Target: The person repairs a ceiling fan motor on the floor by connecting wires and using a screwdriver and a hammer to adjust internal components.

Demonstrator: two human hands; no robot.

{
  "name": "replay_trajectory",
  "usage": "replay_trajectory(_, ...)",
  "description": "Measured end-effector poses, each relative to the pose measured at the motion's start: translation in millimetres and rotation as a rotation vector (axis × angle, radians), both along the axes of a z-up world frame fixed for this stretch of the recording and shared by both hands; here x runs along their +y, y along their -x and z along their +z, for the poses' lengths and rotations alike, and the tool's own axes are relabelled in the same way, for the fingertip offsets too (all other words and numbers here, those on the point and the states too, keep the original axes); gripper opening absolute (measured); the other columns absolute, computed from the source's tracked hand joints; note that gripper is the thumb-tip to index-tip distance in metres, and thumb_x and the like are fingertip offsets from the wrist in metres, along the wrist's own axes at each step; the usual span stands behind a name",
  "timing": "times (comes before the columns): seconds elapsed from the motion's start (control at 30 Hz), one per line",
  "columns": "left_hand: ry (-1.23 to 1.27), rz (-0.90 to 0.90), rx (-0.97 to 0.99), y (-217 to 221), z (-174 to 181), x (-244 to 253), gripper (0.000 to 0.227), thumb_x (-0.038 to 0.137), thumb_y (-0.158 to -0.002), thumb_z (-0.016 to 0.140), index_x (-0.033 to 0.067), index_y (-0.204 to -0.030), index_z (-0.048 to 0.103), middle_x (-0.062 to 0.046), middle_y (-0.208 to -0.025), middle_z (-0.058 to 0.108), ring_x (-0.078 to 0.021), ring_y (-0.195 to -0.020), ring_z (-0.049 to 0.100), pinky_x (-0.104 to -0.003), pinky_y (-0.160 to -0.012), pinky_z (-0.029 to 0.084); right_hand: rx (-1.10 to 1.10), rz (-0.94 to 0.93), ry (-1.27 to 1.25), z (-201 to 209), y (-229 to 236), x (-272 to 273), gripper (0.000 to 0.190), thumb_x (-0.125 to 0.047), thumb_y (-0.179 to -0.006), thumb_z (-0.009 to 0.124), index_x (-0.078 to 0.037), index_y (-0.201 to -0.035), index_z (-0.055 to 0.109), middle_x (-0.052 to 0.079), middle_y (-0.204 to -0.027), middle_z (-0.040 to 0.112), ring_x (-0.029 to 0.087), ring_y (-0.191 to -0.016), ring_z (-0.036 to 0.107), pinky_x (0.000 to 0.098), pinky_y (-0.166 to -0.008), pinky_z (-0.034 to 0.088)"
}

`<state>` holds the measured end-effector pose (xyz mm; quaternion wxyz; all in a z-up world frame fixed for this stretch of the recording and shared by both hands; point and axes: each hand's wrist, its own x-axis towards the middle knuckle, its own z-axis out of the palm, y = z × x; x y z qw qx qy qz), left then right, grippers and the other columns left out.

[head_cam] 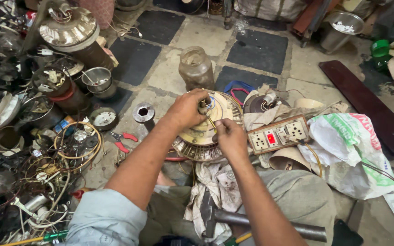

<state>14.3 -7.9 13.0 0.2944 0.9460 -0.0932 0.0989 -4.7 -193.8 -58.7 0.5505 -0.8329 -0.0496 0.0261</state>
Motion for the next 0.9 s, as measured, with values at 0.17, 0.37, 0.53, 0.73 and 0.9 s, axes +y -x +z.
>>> replay_trajectory(0.17,-0.005,0.008,0.005,0,1,-1,0.055,0.012,-0.064,0.086,0.0117,-0.115,0.068,-0.011,-0.137,0.063,-0.0352,-0.123,0.061,-0.041,-0.102,0.051,-0.040,0.004,-0.028,-3,-1,-1,0.023,-0.024,-0.091,0.077,-0.004,-0.102,0.078,0.006,-0.067,0.069,0.011,-0.057,0.060,0.0279,-0.054,0.047)
replay_trajectory(0.37,-0.018,0.021,0.031,0,2,0,0.062,0.013,-0.063,0.088,0.0107,-0.121,0.066,-0.011,-0.141,0.060,-0.0345,-0.126,0.058,-0.041,-0.105,0.047,0.041,0.006,-0.043,9,5,2,0.024,-0.021,-0.086,0.079,-0.003,-0.102,0.076,0.007,-0.065,0.063,0.010,-0.054,0.055,0.0289,-0.049,0.043)
replay_trajectory(0.53,-0.012,-0.009,-0.015,-3,-3,2,0.069,0.012,-0.063,0.087,0.0104,-0.127,0.065,-0.012,-0.141,0.059,-0.0339,-0.128,0.057,-0.041,-0.107,0.046,0.132,0.014,-0.099,13,2,2,0.021,-0.023,-0.093,0.074,-0.003,-0.101,0.073,0.003,-0.063,0.061,0.010,-0.048,0.052,0.0293,-0.044,0.042)
replay_trajectory(0.73,-0.010,-0.020,0.027,2,2,4,0.065,0.010,-0.065,0.085,0.0106,-0.126,0.065,-0.010,-0.139,0.062,-0.0330,-0.126,0.059,-0.041,-0.106,0.047,0.409,0.031,-0.269,19,-6,1,0.026,-0.028,-0.097,0.064,-0.004,-0.098,0.073,0.002,-0.060,0.064,0.012,-0.043,0.050,0.0298,-0.040,0.037)
replay_trajectory(0.9,-0.017,-0.039,-0.015,0,1,5,0.064,0.011,-0.063,0.088,0.0096,-0.122,0.066,-0.012,-0.137,0.061,-0.0338,-0.125,0.059,-0.041,-0.106,0.047,0.012,0.079,-0.009,12,-4,0,0.024,-0.024,-0.090,0.078,-0.004,-0.103,0.076,0.002,-0.062,0.064,0.008,-0.049,0.054,0.0258,-0.043,0.042)
